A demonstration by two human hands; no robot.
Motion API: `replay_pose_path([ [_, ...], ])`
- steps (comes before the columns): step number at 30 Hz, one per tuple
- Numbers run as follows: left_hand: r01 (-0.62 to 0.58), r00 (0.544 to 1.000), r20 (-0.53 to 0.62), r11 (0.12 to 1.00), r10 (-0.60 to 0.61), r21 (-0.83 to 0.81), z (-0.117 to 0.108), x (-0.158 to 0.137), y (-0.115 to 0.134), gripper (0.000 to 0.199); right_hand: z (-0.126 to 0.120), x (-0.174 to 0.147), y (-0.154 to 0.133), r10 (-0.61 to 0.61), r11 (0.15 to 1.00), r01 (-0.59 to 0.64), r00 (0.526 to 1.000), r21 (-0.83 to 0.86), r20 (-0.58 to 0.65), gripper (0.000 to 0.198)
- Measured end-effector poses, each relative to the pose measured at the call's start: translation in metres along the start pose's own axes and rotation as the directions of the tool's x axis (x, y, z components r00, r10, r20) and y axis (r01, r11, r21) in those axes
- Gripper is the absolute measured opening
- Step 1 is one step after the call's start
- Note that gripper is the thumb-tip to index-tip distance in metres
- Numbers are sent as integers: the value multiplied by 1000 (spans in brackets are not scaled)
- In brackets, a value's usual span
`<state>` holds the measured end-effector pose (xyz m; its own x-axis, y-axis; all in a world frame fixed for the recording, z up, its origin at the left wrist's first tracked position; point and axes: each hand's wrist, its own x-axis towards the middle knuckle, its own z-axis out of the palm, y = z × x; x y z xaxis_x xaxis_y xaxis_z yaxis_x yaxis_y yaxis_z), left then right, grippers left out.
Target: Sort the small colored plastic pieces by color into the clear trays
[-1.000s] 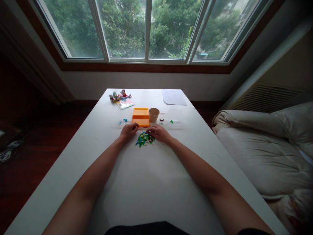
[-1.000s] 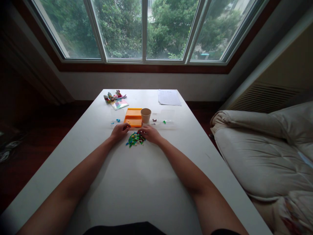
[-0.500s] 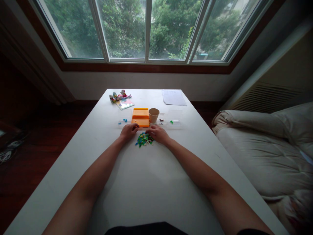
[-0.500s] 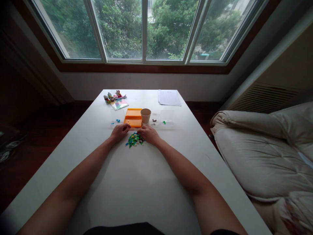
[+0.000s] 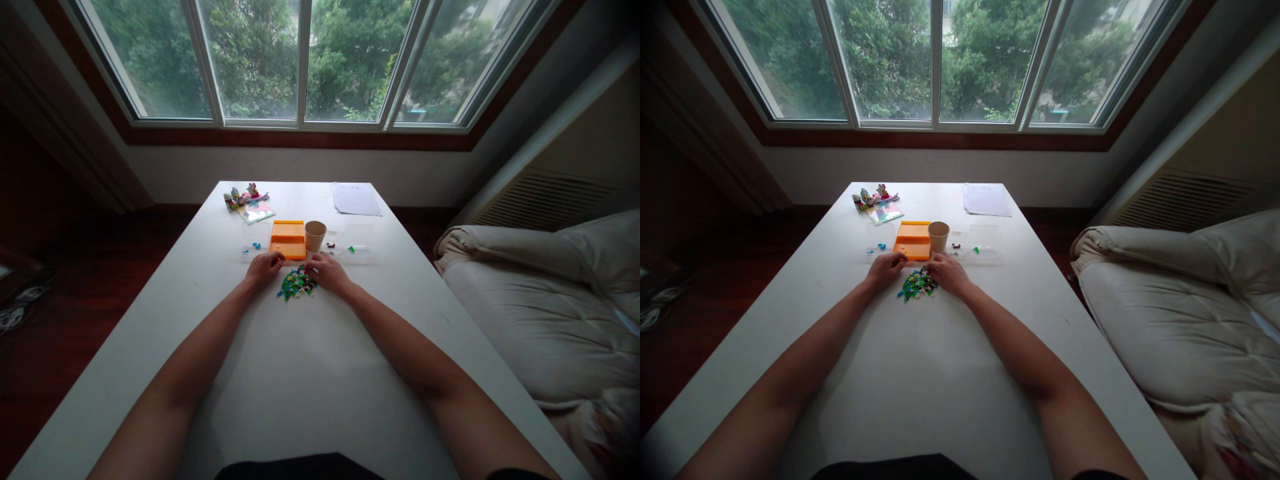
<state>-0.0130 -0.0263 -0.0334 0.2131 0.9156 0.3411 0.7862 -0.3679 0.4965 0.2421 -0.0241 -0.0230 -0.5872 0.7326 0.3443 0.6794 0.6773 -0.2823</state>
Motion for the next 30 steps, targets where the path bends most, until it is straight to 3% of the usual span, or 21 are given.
replay_pose_path([
  [11,12,1000,12,1000,-12,-5,-3,0,2,22,-5,4,-8,11,1000,-11,1000,14,5,13],
  [21,12,1000,12,1000,-12,-4,-2,0,2,22,2,8,14,20,973,-30,999,230,47,11],
  [30,16,1000,14,1000,-16,1,-2,0,3,23,0,10,10,2,970,-20,997,241,73,8],
])
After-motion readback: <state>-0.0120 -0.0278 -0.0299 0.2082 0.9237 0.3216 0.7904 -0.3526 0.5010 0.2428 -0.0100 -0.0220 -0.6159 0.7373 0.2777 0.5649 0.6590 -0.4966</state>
